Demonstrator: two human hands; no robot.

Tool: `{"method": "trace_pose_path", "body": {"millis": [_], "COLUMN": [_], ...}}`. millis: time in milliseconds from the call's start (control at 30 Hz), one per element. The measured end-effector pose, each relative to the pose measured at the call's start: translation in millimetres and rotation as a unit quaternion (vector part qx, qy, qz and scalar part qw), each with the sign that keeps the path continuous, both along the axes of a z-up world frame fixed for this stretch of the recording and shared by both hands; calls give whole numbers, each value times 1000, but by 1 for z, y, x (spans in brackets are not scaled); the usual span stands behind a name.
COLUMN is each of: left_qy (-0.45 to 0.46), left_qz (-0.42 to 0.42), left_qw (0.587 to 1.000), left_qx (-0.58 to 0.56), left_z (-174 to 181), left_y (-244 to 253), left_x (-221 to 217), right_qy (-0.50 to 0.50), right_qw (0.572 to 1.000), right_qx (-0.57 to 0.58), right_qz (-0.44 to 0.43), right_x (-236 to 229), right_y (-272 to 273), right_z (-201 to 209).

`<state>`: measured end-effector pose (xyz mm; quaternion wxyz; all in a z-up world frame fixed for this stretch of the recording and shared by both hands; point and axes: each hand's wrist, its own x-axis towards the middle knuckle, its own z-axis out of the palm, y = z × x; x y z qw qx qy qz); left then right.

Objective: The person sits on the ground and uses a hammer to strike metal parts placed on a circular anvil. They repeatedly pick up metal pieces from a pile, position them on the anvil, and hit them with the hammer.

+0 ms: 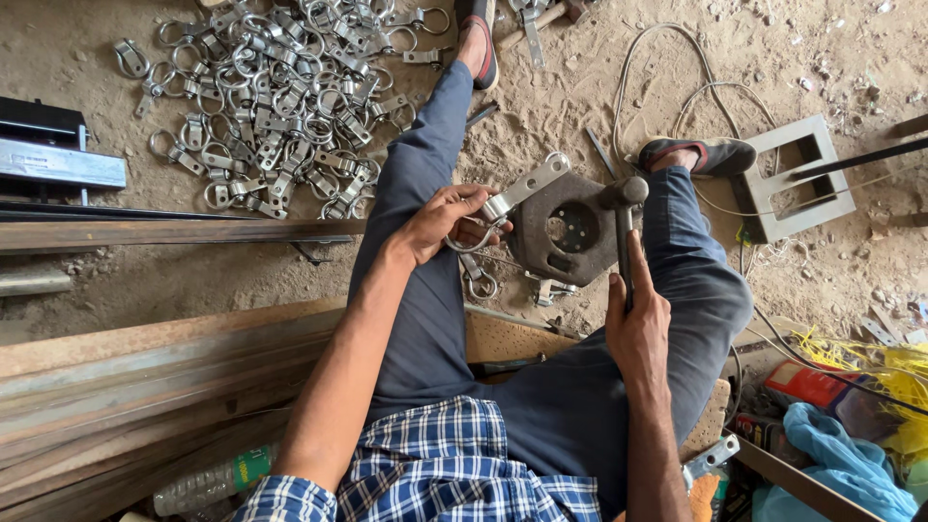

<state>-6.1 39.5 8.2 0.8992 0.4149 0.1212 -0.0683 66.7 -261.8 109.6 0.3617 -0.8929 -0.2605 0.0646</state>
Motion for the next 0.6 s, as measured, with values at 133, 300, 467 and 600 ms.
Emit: {"method": "trace_pose_path", "body": {"millis": [133,300,467,600], "left_qy": [9,95,100,81], "left_qz": [-4,2,3,-26], "left_qw": [997,986,977,974], "left_qx": [81,138,190,211], "left_z": [-3,-11,-5,-4], "left_y": [-3,-11,-11,-9], "left_x": [-2,7,9,10], "right_qy": [-13,18,1,3], "right_qw": [1000,999,1000,1000], "right_qx": [12,-20,-9,8], "right_qz": [7,-27,7,23], "right_x": [-1,-1,-1,-6], "right_y": [0,0,4,11], "right_z": [0,1,15,40]}}
